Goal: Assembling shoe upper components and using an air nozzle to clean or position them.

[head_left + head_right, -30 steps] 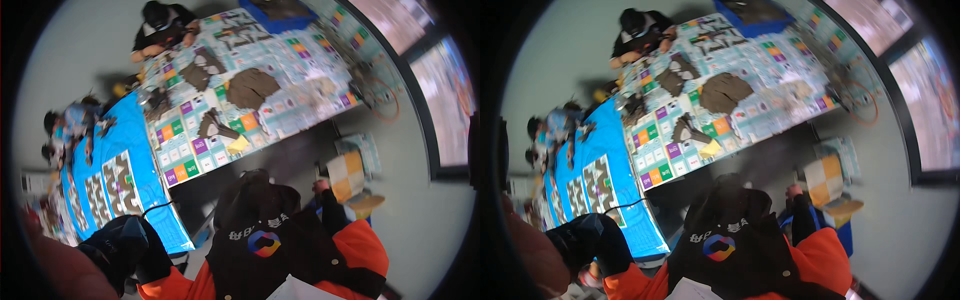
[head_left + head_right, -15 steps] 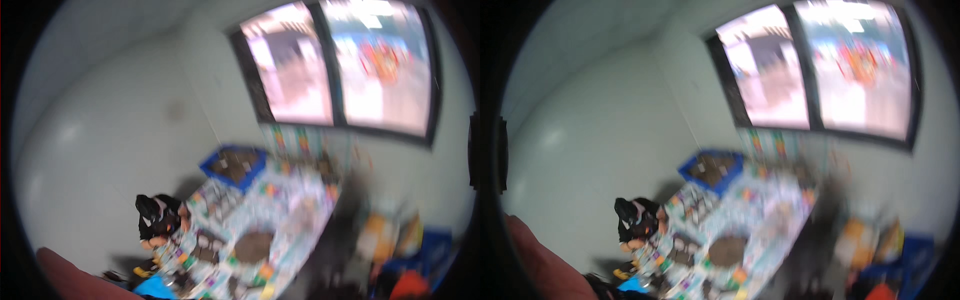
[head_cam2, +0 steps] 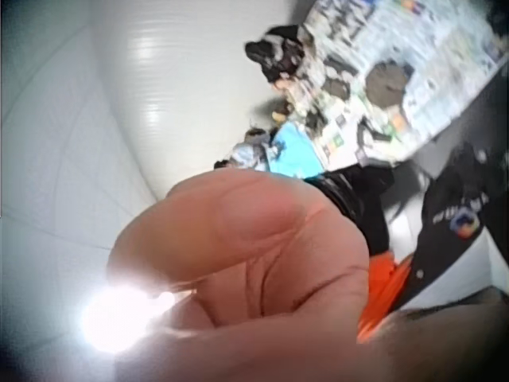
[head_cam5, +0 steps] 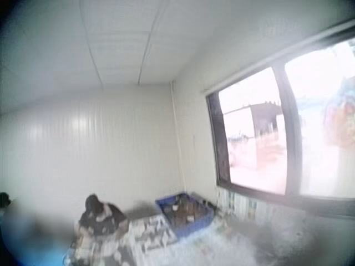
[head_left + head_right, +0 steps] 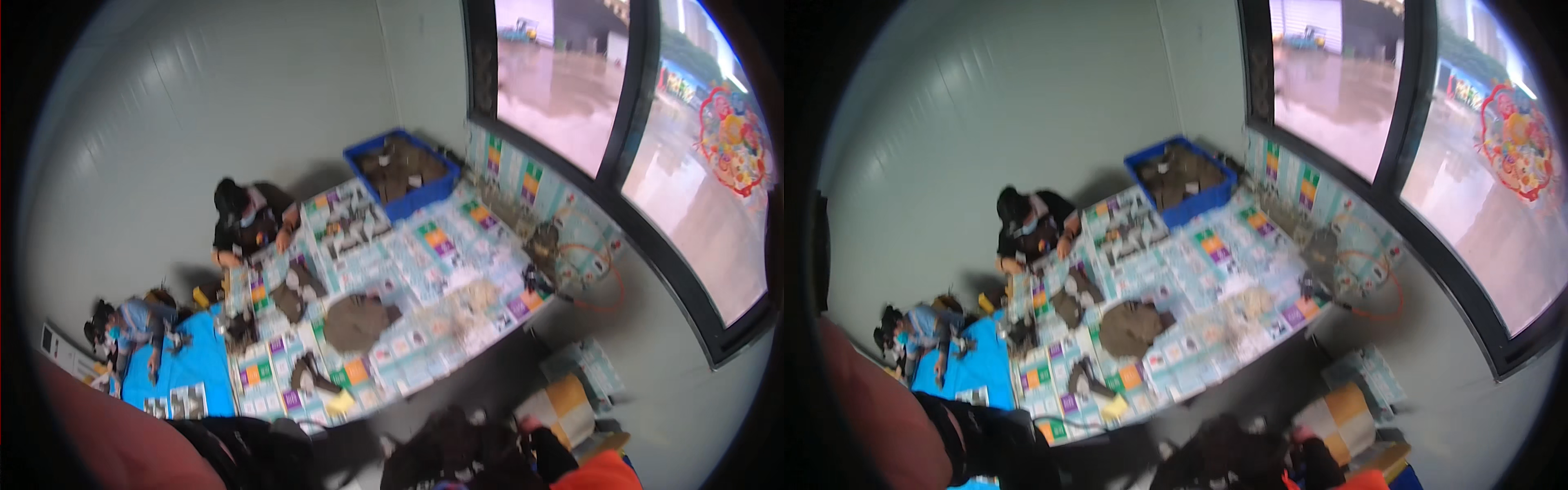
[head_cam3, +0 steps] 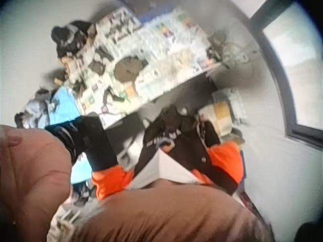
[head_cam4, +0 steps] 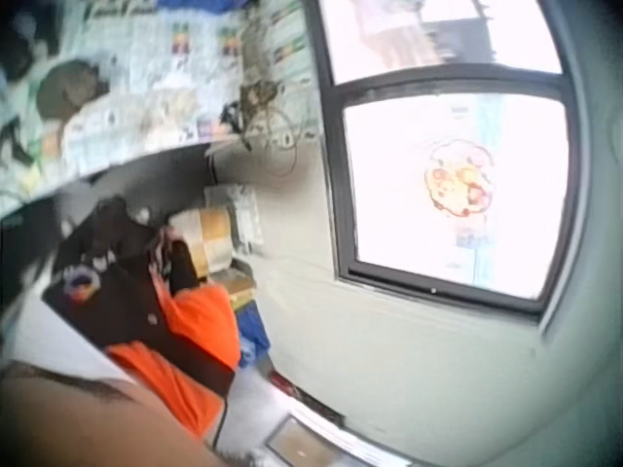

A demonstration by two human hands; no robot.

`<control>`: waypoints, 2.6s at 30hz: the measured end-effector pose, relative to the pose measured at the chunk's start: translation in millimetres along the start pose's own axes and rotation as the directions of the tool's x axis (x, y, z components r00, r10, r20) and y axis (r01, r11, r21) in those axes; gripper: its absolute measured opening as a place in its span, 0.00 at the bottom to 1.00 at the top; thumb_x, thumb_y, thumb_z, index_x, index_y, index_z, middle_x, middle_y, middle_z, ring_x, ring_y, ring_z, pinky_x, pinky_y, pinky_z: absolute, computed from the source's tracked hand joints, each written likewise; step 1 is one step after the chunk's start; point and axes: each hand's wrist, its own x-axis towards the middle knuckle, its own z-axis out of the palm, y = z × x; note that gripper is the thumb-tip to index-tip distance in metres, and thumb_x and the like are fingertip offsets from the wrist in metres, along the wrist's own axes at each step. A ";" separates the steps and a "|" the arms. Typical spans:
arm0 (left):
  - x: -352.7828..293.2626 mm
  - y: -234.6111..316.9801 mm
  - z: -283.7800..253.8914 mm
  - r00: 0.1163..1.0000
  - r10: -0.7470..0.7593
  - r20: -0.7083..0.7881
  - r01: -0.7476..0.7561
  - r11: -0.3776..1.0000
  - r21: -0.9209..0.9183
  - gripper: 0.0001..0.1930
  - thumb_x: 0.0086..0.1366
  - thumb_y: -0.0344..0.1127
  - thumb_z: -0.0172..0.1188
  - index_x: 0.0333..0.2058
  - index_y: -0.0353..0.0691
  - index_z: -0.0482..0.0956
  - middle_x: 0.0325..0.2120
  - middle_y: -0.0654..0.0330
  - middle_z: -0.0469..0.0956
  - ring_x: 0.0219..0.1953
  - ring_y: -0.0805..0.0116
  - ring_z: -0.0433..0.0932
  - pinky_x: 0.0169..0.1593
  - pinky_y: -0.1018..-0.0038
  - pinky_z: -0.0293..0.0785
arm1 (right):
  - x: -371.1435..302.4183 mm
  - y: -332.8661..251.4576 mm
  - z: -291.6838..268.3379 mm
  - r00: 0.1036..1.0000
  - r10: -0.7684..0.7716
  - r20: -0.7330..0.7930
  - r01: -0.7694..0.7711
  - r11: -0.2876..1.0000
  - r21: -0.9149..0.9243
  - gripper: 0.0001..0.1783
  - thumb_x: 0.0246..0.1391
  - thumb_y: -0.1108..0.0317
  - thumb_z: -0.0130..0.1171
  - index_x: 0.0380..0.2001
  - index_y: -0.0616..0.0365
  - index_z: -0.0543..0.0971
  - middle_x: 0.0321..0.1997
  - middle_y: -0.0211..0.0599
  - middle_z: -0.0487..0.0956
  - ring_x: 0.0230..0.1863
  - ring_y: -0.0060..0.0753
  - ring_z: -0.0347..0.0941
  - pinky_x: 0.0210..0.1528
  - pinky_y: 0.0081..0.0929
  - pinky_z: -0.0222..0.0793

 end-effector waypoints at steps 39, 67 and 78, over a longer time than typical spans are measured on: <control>-232.8 -70.3 543.5 -0.044 -0.986 0.162 0.998 -0.037 0.044 0.14 0.53 0.42 0.54 0.34 0.42 0.68 0.28 0.49 0.72 0.30 0.46 0.71 0.32 0.59 0.67 | -80.1 65.1 -138.9 0.426 0.902 0.072 -0.431 0.132 0.893 0.13 0.42 0.64 0.49 0.26 0.62 0.77 0.24 0.38 0.78 0.25 0.30 0.75 0.29 0.26 0.69; 0.9 30.2 722.4 -0.079 -0.766 0.638 0.704 -0.496 -0.509 0.14 0.57 0.34 0.53 0.39 0.32 0.69 0.24 0.56 0.74 0.19 0.73 0.73 0.18 0.79 0.70 | -25.4 185.7 -336.4 0.881 0.453 -0.137 0.382 -0.509 0.772 0.19 0.48 0.55 0.49 0.41 0.55 0.68 0.36 0.36 0.73 0.37 0.40 0.71 0.38 0.33 0.67; -11.5 30.7 753.4 -0.346 -0.699 0.626 0.643 -0.663 -0.384 0.13 0.55 0.37 0.55 0.35 0.34 0.68 0.21 0.59 0.73 0.15 0.72 0.72 0.16 0.78 0.67 | 31.3 221.8 -325.4 0.455 0.682 -0.572 0.016 0.636 0.771 0.14 0.42 0.63 0.55 0.27 0.65 0.71 0.23 0.43 0.73 0.26 0.42 0.70 0.30 0.33 0.65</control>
